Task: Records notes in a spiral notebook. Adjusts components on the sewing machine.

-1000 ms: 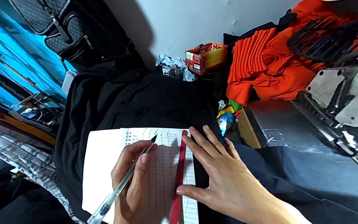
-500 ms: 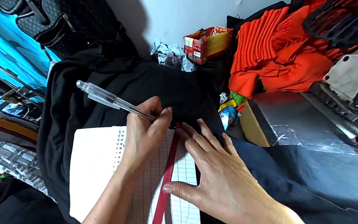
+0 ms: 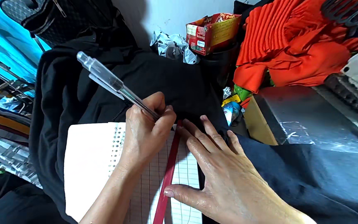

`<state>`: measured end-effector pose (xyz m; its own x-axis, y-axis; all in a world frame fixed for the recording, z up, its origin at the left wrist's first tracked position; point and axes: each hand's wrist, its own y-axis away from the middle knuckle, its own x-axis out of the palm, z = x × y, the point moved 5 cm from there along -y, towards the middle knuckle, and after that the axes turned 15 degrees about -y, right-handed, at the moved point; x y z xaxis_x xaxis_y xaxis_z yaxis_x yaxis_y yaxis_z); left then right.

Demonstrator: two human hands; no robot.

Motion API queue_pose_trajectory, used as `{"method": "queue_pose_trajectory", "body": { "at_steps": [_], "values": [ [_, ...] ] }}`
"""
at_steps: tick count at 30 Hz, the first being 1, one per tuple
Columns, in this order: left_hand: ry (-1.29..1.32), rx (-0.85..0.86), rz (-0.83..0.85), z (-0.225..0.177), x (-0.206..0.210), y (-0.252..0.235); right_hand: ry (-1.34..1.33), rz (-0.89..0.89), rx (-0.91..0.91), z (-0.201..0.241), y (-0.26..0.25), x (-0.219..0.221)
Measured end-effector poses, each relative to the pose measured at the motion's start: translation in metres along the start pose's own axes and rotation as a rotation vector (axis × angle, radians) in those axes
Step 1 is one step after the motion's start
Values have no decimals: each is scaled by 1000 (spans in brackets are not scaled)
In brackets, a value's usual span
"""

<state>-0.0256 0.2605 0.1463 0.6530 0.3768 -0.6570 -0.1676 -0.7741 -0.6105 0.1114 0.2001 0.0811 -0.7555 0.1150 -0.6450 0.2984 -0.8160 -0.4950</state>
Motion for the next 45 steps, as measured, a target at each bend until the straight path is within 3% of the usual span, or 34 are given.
{"method": "queue_pose_trajectory", "body": {
  "at_steps": [11, 15, 18, 22, 28, 42, 45],
  "values": [
    [-46, 11, -31, -4, 2, 1, 6, -14, -8, -1, 0, -2],
    [148, -24, -47, -1, -2, 1, 34, -58, -16, -4, 9, -8],
    [247, -36, 40, -7, 2, 0, 31, -68, -8, -7, 16, -9],
    [160, -58, 112, -11, 10, -3, 9, -45, 14, -8, 15, -10],
    [51, -8, 91, -13, 9, -2, -25, -56, 21, -8, 16, -11],
    [-58, 75, 81, -17, 17, 0, 6, -39, 11, -8, 15, -9],
    [-3, 17, 74, -14, 15, 0, 8, -39, 4, -9, 15, -9]
  ]
}}
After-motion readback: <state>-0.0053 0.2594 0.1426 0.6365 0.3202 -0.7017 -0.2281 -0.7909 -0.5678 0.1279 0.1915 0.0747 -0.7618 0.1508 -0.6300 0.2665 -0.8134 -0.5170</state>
